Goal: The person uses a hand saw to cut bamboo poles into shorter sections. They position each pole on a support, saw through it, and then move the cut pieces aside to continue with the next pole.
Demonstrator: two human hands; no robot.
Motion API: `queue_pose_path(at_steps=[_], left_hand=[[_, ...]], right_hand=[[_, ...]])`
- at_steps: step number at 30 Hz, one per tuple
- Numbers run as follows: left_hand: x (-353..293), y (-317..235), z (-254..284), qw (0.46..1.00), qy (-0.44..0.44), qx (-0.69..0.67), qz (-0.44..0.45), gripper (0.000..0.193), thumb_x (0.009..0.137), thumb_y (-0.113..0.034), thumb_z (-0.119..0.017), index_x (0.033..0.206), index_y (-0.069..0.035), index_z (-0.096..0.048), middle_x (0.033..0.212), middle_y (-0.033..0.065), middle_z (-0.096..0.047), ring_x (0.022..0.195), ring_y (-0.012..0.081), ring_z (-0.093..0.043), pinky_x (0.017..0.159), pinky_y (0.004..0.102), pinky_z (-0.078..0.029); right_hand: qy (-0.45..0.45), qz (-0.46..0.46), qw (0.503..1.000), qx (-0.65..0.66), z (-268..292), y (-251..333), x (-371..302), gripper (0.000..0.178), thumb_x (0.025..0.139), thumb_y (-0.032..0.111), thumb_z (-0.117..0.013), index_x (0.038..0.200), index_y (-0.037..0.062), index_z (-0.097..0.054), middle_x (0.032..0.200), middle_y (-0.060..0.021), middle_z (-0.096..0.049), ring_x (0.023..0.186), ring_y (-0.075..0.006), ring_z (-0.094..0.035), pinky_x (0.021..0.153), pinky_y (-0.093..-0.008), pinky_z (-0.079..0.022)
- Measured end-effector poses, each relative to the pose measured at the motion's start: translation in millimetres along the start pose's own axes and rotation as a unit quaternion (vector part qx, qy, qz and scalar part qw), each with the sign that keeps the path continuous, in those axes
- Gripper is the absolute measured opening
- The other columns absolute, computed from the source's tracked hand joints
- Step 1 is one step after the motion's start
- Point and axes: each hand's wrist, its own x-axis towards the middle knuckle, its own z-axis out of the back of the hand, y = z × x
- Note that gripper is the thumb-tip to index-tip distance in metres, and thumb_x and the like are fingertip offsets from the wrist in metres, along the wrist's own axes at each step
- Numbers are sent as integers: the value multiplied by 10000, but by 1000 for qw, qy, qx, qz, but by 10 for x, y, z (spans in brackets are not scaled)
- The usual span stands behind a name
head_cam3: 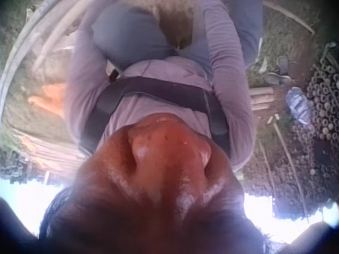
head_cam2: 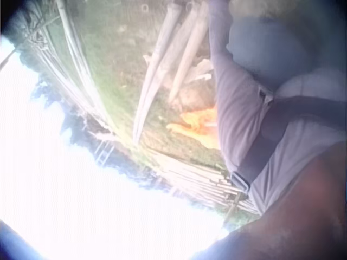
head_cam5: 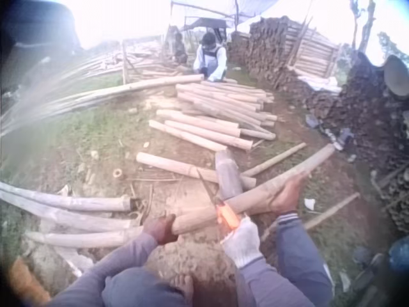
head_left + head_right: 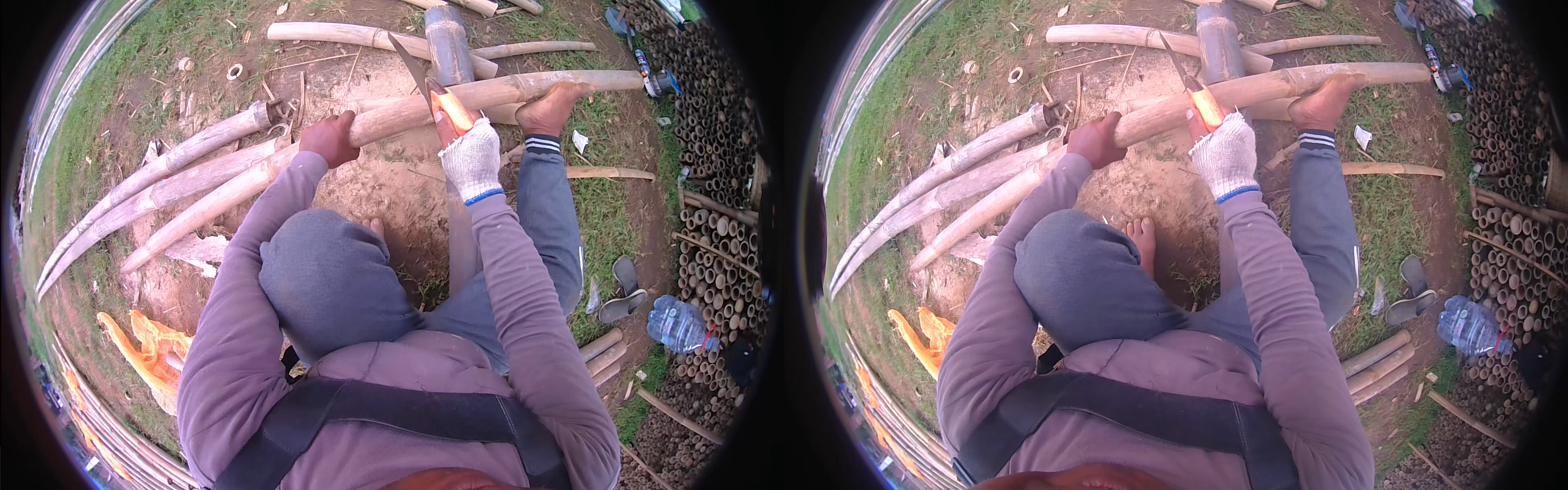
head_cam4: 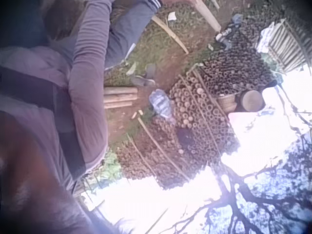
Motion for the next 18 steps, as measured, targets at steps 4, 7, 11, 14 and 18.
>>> queue_pose_path(at_steps=[4,7,11,14,18], left_hand=[[178,-132,96,1000,11,-21,-17,638,799,-397,-862,1326,-149,-603,1132,164,-764,1020,392,-771,906,520,-612],[-18,91,-12,1000,19,-9,15,631,796,-401,-868,1307,-148,-596,1113,163,-760,1010,396,-770,900,518,-609],[-5,43,-39,1000,20,-13,5,613,805,-390,-867,1298,-151,-594,1107,163,-757,1013,396,-768,899,519,-608],[-32,92,-33,1000,15,-11,17,601,817,-382,-860,1305,-154,-595,1112,164,-756,1018,394,-768,901,520,-608],[71,-117,132,1000,26,-13,-5,587,835,-353,-863,1304,-132,-587,1133,172,-756,1048,389,-769,926,513,-617]], right_hand=[[-7,2,999,42,626,58,-728,260,1030,217,-774,1005,-38,-730,810,-157,-725,721,-284,-723,661,-393,-543],[57,-107,982,144,1300,246,-1558,309,1070,256,-723,946,-6,-616,754,-41,-641,634,-87,-622,549,-274,-471],[68,-119,986,99,1666,134,-2012,255,1059,211,-724,1006,-29,-653,812,-70,-681,684,-124,-648,617,-288,-500],[51,-30,994,89,905,-104,-1284,267,1049,223,-743,990,-27,-669,822,-114,-692,698,-200,-667,642,-335,-513],[23,-6,999,27,409,39,-527,283,1035,240,-768,968,-24,-692,835,-172,-708,716,-302,-692,676,-396,-531]])
